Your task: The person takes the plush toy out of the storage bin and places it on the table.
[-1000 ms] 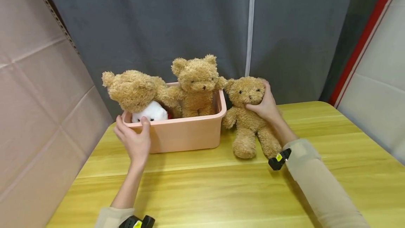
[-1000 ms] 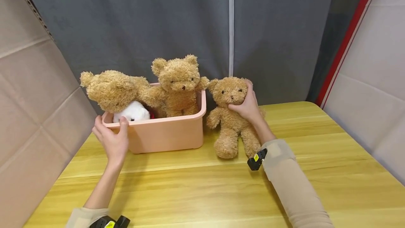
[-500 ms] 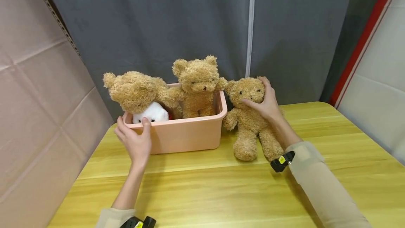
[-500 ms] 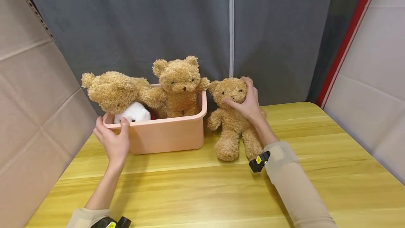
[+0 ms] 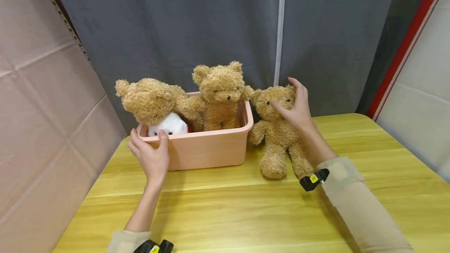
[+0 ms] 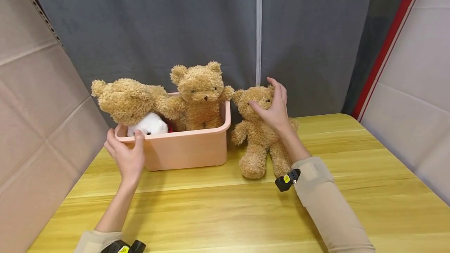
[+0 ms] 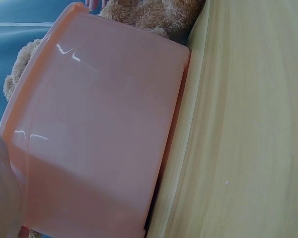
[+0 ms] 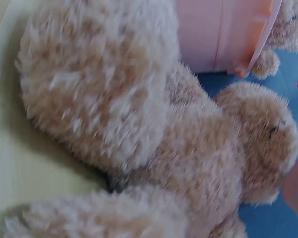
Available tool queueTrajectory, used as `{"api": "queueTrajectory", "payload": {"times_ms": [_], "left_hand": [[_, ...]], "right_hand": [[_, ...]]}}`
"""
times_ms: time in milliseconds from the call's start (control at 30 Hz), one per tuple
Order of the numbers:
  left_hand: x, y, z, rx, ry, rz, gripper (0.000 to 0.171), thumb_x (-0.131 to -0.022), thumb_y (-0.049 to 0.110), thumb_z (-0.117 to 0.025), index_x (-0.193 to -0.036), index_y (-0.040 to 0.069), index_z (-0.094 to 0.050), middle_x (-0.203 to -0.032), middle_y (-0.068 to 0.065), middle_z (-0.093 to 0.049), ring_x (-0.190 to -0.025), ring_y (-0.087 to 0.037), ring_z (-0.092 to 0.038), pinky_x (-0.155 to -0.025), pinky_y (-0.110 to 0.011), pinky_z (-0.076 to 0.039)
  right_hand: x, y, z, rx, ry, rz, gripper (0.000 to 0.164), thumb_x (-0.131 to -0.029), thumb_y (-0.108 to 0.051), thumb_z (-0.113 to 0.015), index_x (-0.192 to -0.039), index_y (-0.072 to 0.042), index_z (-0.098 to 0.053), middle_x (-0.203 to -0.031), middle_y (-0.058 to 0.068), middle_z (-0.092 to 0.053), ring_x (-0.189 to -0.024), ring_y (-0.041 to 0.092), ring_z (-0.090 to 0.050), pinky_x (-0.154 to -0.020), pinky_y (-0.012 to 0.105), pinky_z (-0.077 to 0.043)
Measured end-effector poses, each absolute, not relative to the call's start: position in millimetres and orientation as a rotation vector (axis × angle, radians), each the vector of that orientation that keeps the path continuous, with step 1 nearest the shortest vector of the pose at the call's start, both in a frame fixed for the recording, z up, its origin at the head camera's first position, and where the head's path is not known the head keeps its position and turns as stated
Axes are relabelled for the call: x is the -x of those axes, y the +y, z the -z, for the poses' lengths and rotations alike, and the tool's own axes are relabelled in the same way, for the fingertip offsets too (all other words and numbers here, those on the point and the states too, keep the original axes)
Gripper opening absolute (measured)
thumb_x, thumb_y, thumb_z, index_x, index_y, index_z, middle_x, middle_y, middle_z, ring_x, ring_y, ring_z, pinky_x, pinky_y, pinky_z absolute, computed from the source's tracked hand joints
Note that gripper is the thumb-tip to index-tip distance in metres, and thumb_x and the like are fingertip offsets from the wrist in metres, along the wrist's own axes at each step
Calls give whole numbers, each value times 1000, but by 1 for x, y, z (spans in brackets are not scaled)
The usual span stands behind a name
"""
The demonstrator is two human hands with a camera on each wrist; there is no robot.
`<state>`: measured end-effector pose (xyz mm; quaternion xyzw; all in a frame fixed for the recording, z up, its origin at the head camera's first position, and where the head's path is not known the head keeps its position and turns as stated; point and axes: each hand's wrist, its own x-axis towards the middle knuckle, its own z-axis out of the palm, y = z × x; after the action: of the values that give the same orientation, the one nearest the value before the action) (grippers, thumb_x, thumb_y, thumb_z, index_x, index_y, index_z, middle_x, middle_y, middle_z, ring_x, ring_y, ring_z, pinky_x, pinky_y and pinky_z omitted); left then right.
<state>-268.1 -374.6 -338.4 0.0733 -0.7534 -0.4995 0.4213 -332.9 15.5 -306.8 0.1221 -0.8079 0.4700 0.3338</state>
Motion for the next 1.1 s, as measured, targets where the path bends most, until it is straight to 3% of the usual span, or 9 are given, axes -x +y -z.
{"api": "queueTrajectory", "payload": {"times_ms": [200, 267, 433, 500, 767, 833, 967, 1100], "left_hand": [[267, -375, 338, -202, -1891, 1240, 80, -81, 40, -60, -143, 9, -20, -133, -12, -28, -121, -24, -27, -100, -40, -25], [268, -375, 339, -199, -1890, 1238, 80, -81, 40, -60, -143, 9, -20, -133, -12, -28, -121, -24, -27, -100, -40, -25], [267, -375, 339, -171, -1881, 1248, 79, -81, 39, -60, -143, 10, -20, -134, -11, -28, -122, -23, -27, -99, -40, -25], [268, -375, 339, -164, -1879, 1248, 78, -81, 39, -60, -143, 10, -21, -134, -11, -28, -122, -22, -27, -99, -39, -25], [269, -375, 339, -142, -1868, 1236, 78, -81, 37, -61, -142, 10, -22, -134, -11, -29, -122, -21, -27, -99, -36, -25], [269, -375, 340, -135, -1865, 1240, 77, -81, 37, -61, -142, 10, -22, -134, -10, -29, -123, -21, -27, -99, -36, -25], [270, -375, 340, -136, -1865, 1237, 77, -81, 37, -61, -142, 10, -22, -133, -10, -29, -123, -21, -27, -99, -36, -25], [270, -376, 341, -137, -1861, 1228, 77, -81, 38, -61, -142, 10, -22, -134, -11, -29, -122, -21, -27, -99, -36, -25]], "right_hand": [[331, 0, 295, -430, -2040, -1192, 79, -73, -30, -74, -139, -20, -32, -137, 1, -29, -120, 25, -31, -99, 43, -28], [321, -9, 285, -473, -2029, -1203, 76, -75, -23, -72, -139, -14, -32, -136, 7, -30, -118, 28, -31, -98, 45, -28], [319, -20, 279, -546, -2037, -1223, 76, -76, -21, -72, -140, -14, -32, -134, 10, -31, -117, 30, -34, -98, 46, -30], [327, -21, 282, -561, -2044, -1223, 77, -75, -26, -74, -140, -20, -32, -133, 6, -32, -116, 28, -36, -97, 43, -32], [300, -53, 258, -692, -2045, -1300, 76, -77, -9, -70, -140, -8, -29, -135, 17, -30, -116, 32, -38, -95, 50, -32], [301, -59, 257, -714, -2044, -1311, 77, -77, -11, -71, -141, -11, -28, -134, 18, -31, -116, 34, -38, -95, 51, -33], [315, -69, 262, -716, -2074, -1287, 86, -74, -24, -75, -143, -26, -23, -135, 14, -30, -118, 34, -39, -95, 49, -35], [328, -82, 268, -707, -2127, -1191, 94, -70, -39, -76, -144, -35, -18, -140, 8, -25, -123, 24, -34, -94, 47, -34]]}}
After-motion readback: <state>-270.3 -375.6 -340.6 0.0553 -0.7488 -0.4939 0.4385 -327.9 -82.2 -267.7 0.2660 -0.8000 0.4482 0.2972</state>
